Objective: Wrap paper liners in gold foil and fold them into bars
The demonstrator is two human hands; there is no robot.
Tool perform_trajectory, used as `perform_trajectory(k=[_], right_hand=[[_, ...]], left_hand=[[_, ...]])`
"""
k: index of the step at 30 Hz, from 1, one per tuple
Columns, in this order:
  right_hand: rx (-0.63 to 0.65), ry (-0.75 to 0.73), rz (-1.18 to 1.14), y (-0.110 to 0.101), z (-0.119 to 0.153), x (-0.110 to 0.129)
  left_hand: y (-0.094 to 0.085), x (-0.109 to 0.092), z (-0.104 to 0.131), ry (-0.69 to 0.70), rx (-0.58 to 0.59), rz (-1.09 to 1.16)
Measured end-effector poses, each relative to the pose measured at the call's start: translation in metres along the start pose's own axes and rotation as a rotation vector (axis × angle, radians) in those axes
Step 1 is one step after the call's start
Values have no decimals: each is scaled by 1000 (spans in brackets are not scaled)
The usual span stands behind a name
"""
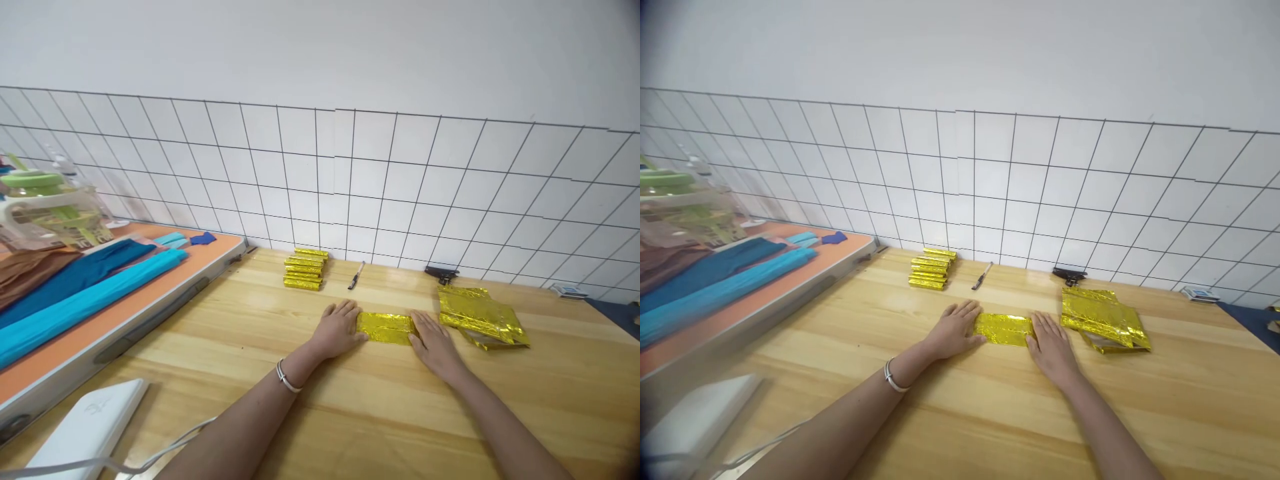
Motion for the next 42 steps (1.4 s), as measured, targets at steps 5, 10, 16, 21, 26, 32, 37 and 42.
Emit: perform_trajectory(k=[5,10,16,21,26,32,37,42], right_hand=[[-78,18,-180,-1,-4,-2],[-157,86,-308,-8,-6,3],[-352,5,-475,-30,-1,13],[-378,-123,-555,-35,5,13],[-194,-148,-583,-29,7,19],[-18,-232,-439,-41,16,37],[19,-243,-411,-44,31,41],[-1,-77,-494,-33,32,37]], left_hand=[[1,4,-7,-56,-104,232],[12,4,-9,-101,-126,310],[-7,-11,-8,-45,-288,341],[-25,-18,2,185,-331,314],[-31,-19,24,351,-96,131],[-35,-23,41,440,-2,95],[-27,-22,47,395,51,181],[-22,-15,47,115,20,341]])
Point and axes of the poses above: each hand's wrist, its own z-axis away from the middle knuckle, its own y-axis out of the palm, x = y × z, the point moved 2 cm from there along -z, towards the middle knuckle, and after that the axes turned 3 degrees about -x, right-handed, at the moved point
